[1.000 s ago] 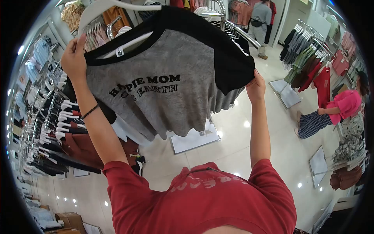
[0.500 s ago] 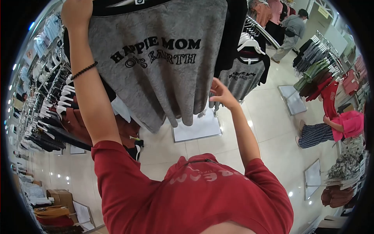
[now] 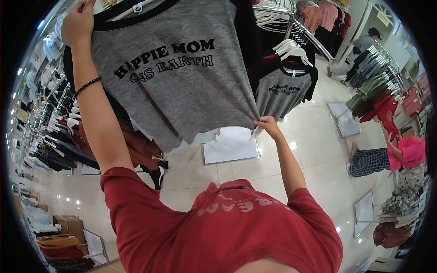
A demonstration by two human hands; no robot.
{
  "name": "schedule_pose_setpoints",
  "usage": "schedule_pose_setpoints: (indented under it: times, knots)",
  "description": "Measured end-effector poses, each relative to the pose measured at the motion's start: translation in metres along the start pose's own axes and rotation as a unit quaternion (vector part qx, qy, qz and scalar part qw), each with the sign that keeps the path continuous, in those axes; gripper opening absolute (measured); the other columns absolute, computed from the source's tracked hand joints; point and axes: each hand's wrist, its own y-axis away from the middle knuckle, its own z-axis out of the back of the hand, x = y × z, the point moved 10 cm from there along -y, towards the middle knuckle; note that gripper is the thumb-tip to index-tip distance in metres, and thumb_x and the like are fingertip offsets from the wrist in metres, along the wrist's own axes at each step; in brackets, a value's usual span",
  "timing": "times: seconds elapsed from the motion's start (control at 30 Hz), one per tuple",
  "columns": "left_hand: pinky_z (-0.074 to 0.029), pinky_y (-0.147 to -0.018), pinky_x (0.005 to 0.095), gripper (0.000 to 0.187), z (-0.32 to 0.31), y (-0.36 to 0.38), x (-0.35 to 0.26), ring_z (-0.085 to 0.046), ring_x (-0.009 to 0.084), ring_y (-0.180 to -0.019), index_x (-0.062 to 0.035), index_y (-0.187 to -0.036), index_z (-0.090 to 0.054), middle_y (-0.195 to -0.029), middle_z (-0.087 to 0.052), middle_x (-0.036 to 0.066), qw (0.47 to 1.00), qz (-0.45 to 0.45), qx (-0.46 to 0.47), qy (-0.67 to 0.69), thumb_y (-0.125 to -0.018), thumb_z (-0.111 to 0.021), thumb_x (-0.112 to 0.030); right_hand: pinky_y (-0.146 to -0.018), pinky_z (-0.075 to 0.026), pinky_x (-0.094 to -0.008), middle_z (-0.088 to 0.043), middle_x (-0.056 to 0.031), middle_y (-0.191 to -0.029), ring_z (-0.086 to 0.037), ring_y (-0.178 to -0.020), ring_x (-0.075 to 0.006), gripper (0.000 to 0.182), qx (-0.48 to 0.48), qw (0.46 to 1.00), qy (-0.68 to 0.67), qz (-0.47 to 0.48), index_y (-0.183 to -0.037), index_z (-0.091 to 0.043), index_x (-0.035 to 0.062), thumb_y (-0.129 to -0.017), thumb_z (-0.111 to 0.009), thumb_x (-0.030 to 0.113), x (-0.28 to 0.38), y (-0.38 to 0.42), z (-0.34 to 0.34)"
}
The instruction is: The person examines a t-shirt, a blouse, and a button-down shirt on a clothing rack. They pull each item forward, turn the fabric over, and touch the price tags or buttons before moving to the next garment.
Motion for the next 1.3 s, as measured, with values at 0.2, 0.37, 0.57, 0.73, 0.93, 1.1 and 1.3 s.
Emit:
schedule_pose_setpoints:
  times: [0.2, 0.37, 0.57, 0.73, 0.93, 1.1, 1.3]
  knots:
    - [-0.045, -0.078, 0.0290, 0.057, -0.017, 0.010, 0.018, -0.063, 0.0154, -0.087, -0.0218, -0.101, -0.069, -0.087, -0.069, -0.002, 0.995, 0.059, 0.076, 0.013, -0.072, -0.054, -0.068, -0.049, -0.026, -0.0222, -0.046, 0.0097, -0.055, -0.037, -0.052, -0.0027, 0.030, 0.013, 0.998, -0.067, -0.001, -0.059, -0.059, 0.0113, -0.082, -0.065, 0.028, -0.007, 0.013, 0.024]
    - [-0.044, -0.077, 0.0282, 0.055, -0.011, 0.013, 0.022, -0.063, 0.0155, -0.085, -0.0230, -0.101, -0.068, -0.082, -0.068, -0.004, 0.997, 0.056, 0.059, 0.014, -0.073, -0.053, -0.067, -0.050, -0.031, -0.0219, -0.045, 0.0072, -0.057, -0.042, -0.055, -0.0032, 0.034, 0.040, 0.987, -0.092, -0.126, -0.062, -0.059, 0.0064, -0.085, -0.061, 0.031, -0.011, 0.022, 0.005]
    - [-0.044, -0.077, 0.0280, 0.057, -0.017, 0.017, 0.003, -0.063, 0.0146, -0.083, -0.0209, -0.100, -0.069, -0.082, -0.067, -0.003, 0.995, 0.046, 0.092, 0.014, -0.073, -0.053, -0.068, -0.056, -0.047, -0.0239, -0.059, 0.0000, -0.076, -0.056, -0.061, -0.0078, 0.027, 0.074, 0.931, -0.324, -0.151, -0.089, -0.059, 0.0037, -0.089, -0.056, 0.031, 0.060, 0.043, -0.028]
    - [-0.043, -0.076, 0.0280, 0.057, -0.019, 0.025, -0.005, -0.062, 0.0131, -0.079, -0.0204, -0.098, -0.069, -0.080, -0.067, -0.002, 0.995, 0.042, 0.095, 0.013, -0.072, -0.053, -0.069, -0.059, -0.049, -0.0218, -0.064, -0.0025, -0.080, -0.061, -0.067, -0.0085, 0.024, 0.165, 0.926, -0.338, -0.041, -0.097, -0.058, 0.0010, -0.090, -0.056, 0.024, 0.129, 0.061, -0.057]
    - [-0.042, -0.071, 0.0239, 0.051, -0.021, 0.021, -0.008, -0.059, 0.0104, -0.073, -0.0173, -0.094, -0.070, -0.075, -0.065, -0.002, 0.993, 0.025, 0.097, 0.067, -0.074, -0.059, -0.063, -0.075, -0.048, -0.0229, -0.063, -0.0057, -0.095, -0.061, -0.082, -0.0101, 0.042, 0.169, 0.930, -0.326, 0.031, -0.112, -0.053, -0.0028, -0.073, -0.069, 0.003, 0.194, 0.085, -0.066]
    - [-0.040, -0.068, 0.0196, 0.044, -0.008, 0.026, -0.036, -0.054, 0.0078, -0.068, -0.0106, -0.091, -0.070, -0.071, -0.062, -0.001, 0.980, 0.000, 0.089, 0.177, -0.076, -0.065, -0.052, -0.078, -0.049, -0.0249, -0.063, -0.0055, -0.095, -0.062, -0.084, -0.0107, 0.051, 0.178, 0.932, -0.311, 0.060, -0.112, -0.051, -0.0023, -0.065, -0.070, -0.010, 0.235, 0.095, -0.073]
    - [-0.041, -0.070, 0.0201, 0.042, -0.009, 0.020, -0.042, -0.054, 0.0073, -0.069, -0.0077, -0.090, -0.070, -0.070, -0.060, -0.001, 0.968, 0.013, 0.109, 0.226, -0.078, -0.065, -0.048, -0.073, -0.049, -0.0217, -0.064, -0.0059, -0.093, -0.062, -0.081, -0.0098, 0.041, 0.135, 0.946, -0.290, 0.054, -0.109, -0.052, -0.0016, -0.071, -0.067, -0.007, 0.251, 0.092, -0.073]
